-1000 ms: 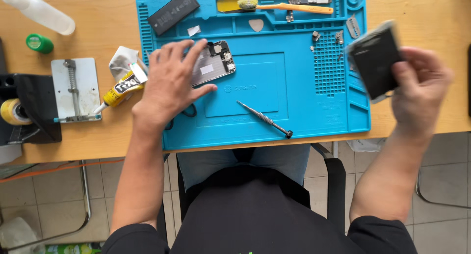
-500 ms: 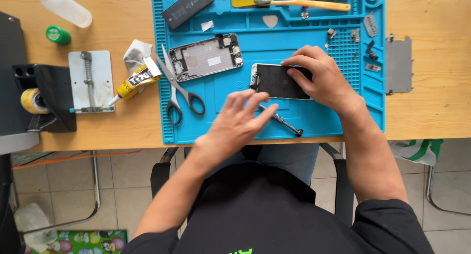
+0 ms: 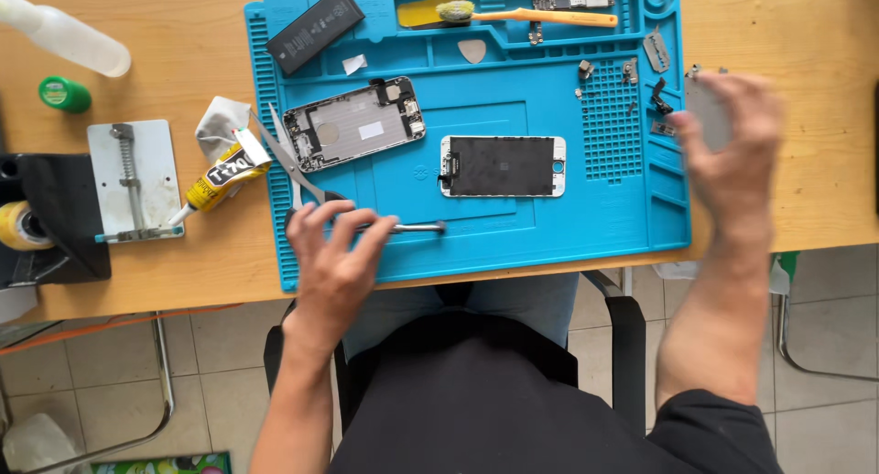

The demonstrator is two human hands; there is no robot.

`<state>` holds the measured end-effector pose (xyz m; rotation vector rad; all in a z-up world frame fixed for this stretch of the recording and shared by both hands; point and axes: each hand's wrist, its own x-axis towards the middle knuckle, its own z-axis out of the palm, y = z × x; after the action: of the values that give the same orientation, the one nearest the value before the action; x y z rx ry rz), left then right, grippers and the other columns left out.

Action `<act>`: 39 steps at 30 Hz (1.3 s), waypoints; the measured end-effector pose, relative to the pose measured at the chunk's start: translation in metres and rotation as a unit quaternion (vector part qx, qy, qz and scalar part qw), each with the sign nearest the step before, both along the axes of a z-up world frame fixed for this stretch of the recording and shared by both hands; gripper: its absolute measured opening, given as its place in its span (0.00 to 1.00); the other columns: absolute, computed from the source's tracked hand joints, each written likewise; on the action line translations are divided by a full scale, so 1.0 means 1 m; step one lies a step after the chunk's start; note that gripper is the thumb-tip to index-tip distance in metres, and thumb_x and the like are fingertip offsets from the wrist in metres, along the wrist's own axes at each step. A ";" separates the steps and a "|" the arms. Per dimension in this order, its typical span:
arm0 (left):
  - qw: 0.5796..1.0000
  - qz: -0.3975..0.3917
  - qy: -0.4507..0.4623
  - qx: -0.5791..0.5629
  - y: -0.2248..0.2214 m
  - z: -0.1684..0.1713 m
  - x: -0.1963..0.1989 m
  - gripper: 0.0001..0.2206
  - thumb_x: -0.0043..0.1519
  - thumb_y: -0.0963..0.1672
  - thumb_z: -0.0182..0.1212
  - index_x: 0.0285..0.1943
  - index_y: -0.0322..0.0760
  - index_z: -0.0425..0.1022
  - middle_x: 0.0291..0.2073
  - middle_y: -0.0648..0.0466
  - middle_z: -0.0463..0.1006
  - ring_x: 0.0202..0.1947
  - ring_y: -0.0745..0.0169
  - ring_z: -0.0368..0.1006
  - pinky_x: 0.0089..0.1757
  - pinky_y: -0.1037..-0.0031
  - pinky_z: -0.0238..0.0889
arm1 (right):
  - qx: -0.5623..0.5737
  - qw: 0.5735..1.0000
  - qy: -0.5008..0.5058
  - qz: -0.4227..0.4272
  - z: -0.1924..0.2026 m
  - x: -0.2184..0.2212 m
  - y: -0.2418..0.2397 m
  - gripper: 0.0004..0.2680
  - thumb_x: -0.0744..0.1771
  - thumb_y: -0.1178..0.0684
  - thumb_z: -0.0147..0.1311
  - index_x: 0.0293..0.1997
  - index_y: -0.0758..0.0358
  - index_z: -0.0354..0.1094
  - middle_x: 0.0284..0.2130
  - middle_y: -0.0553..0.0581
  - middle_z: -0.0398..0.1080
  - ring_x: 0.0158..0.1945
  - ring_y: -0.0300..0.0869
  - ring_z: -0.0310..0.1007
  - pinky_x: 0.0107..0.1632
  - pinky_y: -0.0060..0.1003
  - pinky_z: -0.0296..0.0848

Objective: The person aligns a smartphone screen assembly onto a chassis, then uses a screwdriver to fasten screws along the device's edge. They apply adhesive from a tube to the frame and use tweezers to place small internal components.

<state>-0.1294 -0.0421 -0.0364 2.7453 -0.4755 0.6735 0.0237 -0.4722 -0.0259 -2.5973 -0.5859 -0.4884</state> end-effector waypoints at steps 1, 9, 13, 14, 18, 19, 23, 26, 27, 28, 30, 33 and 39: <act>1.000 -0.003 0.000 0.000 0.002 -0.003 -0.002 0.08 0.66 0.40 0.67 0.51 0.47 0.81 0.44 0.55 0.77 0.54 0.46 0.68 0.58 0.48 0.53 | 0.000 1.000 0.000 -0.003 -0.008 0.002 -0.018 0.14 0.73 0.63 0.67 0.66 0.79 0.70 0.57 0.76 0.68 0.59 0.64 0.64 0.58 0.55 0.64; 0.998 0.049 -0.001 -0.048 0.001 -0.010 -0.002 0.09 0.66 0.37 0.67 0.52 0.43 0.80 0.46 0.54 0.79 0.57 0.43 0.66 0.59 0.44 0.57 | -0.056 0.988 0.104 -0.103 -0.034 -0.046 -0.102 0.10 0.74 0.63 0.57 0.65 0.68 0.74 0.63 0.69 0.62 0.63 0.62 0.58 0.66 0.58 0.59; 0.997 0.054 0.005 -0.055 -0.001 -0.008 0.000 0.08 0.65 0.37 0.67 0.50 0.41 0.80 0.46 0.53 0.78 0.57 0.42 0.66 0.59 0.42 0.58 | -0.068 0.981 0.140 -0.120 -0.031 -0.077 -0.111 0.13 0.73 0.53 0.63 0.65 0.64 0.75 0.67 0.75 0.60 0.70 0.65 0.57 0.68 0.60 0.59; 0.997 0.047 0.003 -0.054 -0.001 -0.007 0.000 0.07 0.65 0.38 0.67 0.50 0.40 0.80 0.46 0.52 0.78 0.57 0.42 0.66 0.59 0.43 0.58 | -0.071 0.981 0.139 -0.116 -0.028 -0.080 -0.114 0.16 0.72 0.56 0.66 0.68 0.70 0.73 0.63 0.74 0.65 0.66 0.63 0.61 0.65 0.56 0.63; 0.998 0.036 0.005 -0.059 -0.004 -0.005 0.001 0.07 0.65 0.41 0.69 0.50 0.40 0.80 0.47 0.52 0.78 0.57 0.43 0.66 0.60 0.44 0.55 | 0.026 0.968 0.200 -0.152 -0.021 -0.071 -0.113 0.30 0.66 0.65 0.72 0.76 0.76 0.58 0.54 0.77 0.66 0.52 0.60 0.67 0.48 0.49 0.68; 0.997 0.037 0.006 -0.060 -0.006 -0.003 0.004 0.07 0.65 0.41 0.69 0.50 0.40 0.80 0.47 0.52 0.78 0.57 0.43 0.66 0.60 0.44 0.55 | 0.025 0.967 0.201 -0.152 -0.017 -0.072 -0.107 0.30 0.66 0.65 0.72 0.76 0.76 0.58 0.54 0.77 0.66 0.52 0.60 0.67 0.48 0.49 0.68; 0.998 -0.025 0.052 -0.039 -0.019 0.012 0.027 0.19 0.64 0.48 0.72 0.61 0.40 0.74 0.53 0.50 0.74 0.59 0.45 0.66 0.55 0.52 0.58 | 0.040 0.983 0.146 -0.108 -0.002 -0.071 -0.078 0.29 0.66 0.69 0.67 0.76 0.80 0.54 0.55 0.77 0.65 0.58 0.62 0.67 0.63 0.53 0.65; 0.990 -0.066 0.119 0.036 -0.030 0.011 0.052 0.36 0.59 0.55 0.75 0.73 0.42 0.62 0.62 0.46 0.67 0.62 0.45 0.64 0.55 0.56 0.61 | 0.095 0.986 0.129 -0.040 0.011 -0.069 -0.042 0.27 0.66 0.74 0.63 0.74 0.82 0.53 0.57 0.81 0.64 0.62 0.64 0.66 0.69 0.54 0.65; 0.982 -0.083 0.156 0.071 -0.034 0.008 0.062 0.45 0.57 0.58 0.74 0.79 0.44 0.53 0.68 0.45 0.63 0.65 0.44 0.62 0.57 0.56 0.62 | 0.126 0.984 0.128 0.007 0.016 -0.067 -0.029 0.26 0.66 0.77 0.61 0.73 0.85 0.53 0.59 0.84 0.64 0.63 0.67 0.66 0.71 0.53 0.67; 0.982 -0.082 0.157 0.071 -0.036 0.004 0.072 0.45 0.57 0.58 0.74 0.79 0.44 0.53 0.68 0.45 0.63 0.65 0.44 0.62 0.57 0.56 0.62 | 0.126 0.984 0.129 0.008 0.019 -0.065 -0.017 0.26 0.66 0.77 0.61 0.73 0.85 0.53 0.59 0.84 0.64 0.63 0.67 0.66 0.71 0.53 0.67; 0.977 -0.129 0.158 0.058 -0.039 -0.005 0.092 0.46 0.59 0.56 0.74 0.81 0.43 0.48 0.61 0.49 0.70 0.57 0.47 0.63 0.50 0.60 0.62 | 0.080 0.986 0.116 0.093 0.022 -0.060 0.006 0.24 0.65 0.71 0.65 0.68 0.84 0.61 0.61 0.82 0.65 0.64 0.66 0.67 0.68 0.53 0.70; 0.976 -0.146 0.156 0.050 -0.036 -0.002 0.090 0.40 0.60 0.52 0.73 0.78 0.41 0.53 0.60 0.50 0.69 0.54 0.47 0.63 0.47 0.59 0.64 | 0.057 0.983 0.110 0.134 0.023 -0.058 0.046 0.21 0.63 0.63 0.69 0.63 0.78 0.68 0.61 0.77 0.68 0.64 0.64 0.69 0.58 0.51 0.72; 0.977 -0.130 0.146 -0.089 -0.036 0.006 0.072 0.21 0.67 0.48 0.67 0.65 0.37 0.67 0.55 0.45 0.71 0.54 0.46 0.69 0.52 0.58 0.65 | 0.033 0.962 0.139 0.233 0.014 -0.035 0.101 0.18 0.65 0.62 0.67 0.62 0.67 0.70 0.61 0.68 0.65 0.65 0.59 0.66 0.58 0.51 0.74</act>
<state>-0.0578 -0.0786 -0.0305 2.4944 -0.6554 0.2305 -0.0109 -0.3712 -0.0121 -2.2980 -1.0211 0.0115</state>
